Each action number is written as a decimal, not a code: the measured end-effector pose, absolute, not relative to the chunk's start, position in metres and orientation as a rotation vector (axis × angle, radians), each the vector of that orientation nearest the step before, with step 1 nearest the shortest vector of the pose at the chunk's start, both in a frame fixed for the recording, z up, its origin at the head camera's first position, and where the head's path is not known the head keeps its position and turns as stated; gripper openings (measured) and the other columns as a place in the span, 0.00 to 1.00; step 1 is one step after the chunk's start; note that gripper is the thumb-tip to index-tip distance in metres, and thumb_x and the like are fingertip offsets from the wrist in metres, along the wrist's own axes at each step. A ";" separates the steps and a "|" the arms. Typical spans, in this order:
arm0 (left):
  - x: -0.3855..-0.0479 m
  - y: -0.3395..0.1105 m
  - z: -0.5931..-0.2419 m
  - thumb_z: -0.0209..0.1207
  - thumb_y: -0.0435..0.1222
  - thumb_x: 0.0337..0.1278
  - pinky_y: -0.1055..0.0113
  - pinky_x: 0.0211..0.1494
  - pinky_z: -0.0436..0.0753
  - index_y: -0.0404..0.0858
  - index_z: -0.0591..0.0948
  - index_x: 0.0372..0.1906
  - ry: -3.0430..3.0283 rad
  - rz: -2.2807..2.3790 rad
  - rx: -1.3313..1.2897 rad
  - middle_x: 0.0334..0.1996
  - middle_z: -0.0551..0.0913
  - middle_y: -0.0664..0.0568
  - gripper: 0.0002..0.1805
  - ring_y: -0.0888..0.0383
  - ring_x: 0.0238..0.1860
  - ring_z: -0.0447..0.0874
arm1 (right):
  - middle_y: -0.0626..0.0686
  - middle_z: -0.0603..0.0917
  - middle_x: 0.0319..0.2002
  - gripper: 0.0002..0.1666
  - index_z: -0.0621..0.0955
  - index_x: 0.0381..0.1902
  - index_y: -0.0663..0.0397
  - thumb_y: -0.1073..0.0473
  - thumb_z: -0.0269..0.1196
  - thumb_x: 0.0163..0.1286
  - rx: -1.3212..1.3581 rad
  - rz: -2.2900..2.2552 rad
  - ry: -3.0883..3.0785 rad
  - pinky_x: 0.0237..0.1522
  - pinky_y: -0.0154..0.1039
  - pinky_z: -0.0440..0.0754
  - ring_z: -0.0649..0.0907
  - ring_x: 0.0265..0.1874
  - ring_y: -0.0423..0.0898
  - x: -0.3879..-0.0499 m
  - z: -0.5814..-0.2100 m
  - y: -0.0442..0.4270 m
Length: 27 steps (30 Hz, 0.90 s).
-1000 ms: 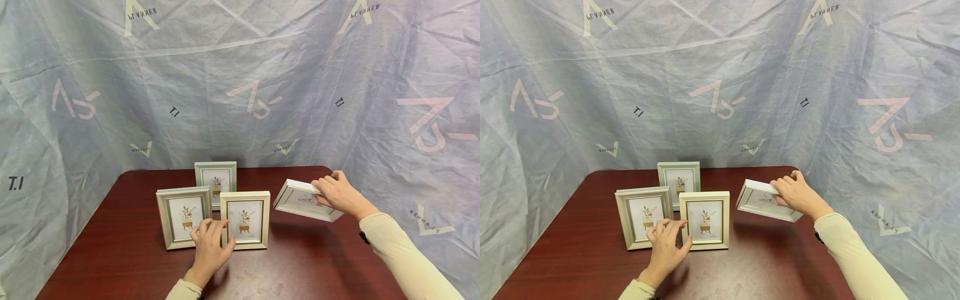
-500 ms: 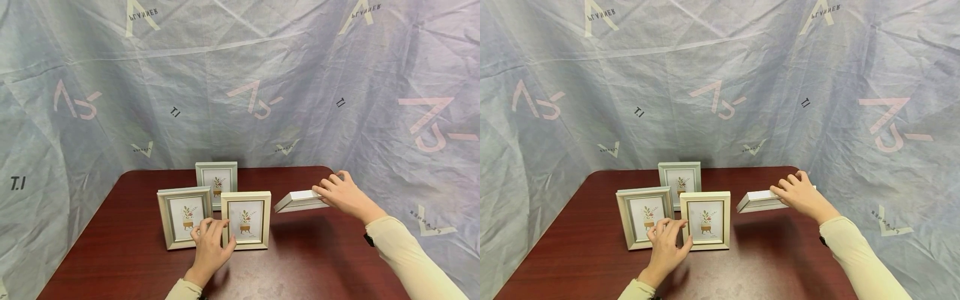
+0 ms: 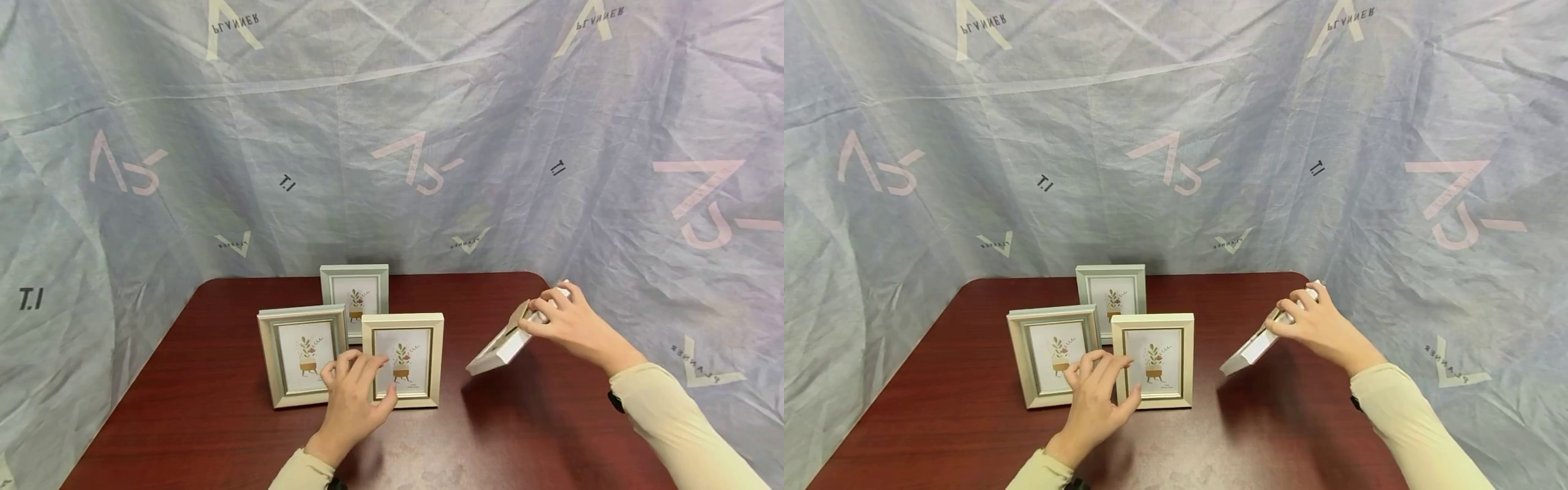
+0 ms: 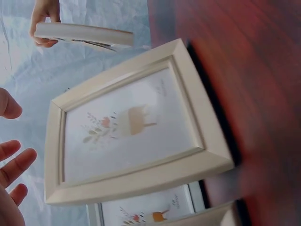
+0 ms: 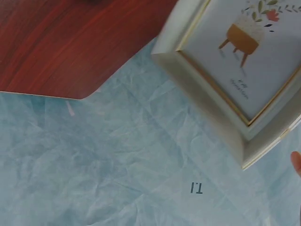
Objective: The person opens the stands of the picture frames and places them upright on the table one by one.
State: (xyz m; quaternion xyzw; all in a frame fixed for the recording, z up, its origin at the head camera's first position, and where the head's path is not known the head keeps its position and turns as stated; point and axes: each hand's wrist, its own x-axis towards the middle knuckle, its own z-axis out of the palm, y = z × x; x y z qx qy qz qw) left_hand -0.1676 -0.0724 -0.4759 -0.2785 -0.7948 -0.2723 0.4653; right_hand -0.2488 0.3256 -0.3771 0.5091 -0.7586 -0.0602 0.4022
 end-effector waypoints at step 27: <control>-0.186 -0.040 -0.445 0.71 0.42 0.34 0.48 0.48 0.64 0.43 0.82 0.48 -1.981 -0.368 -0.981 0.39 0.79 0.57 0.27 0.52 0.49 0.73 | 0.58 0.81 0.36 0.24 0.76 0.37 0.42 0.77 0.42 0.67 1.473 -0.123 -1.577 0.39 0.66 0.71 0.80 0.36 0.58 -0.225 -0.364 0.297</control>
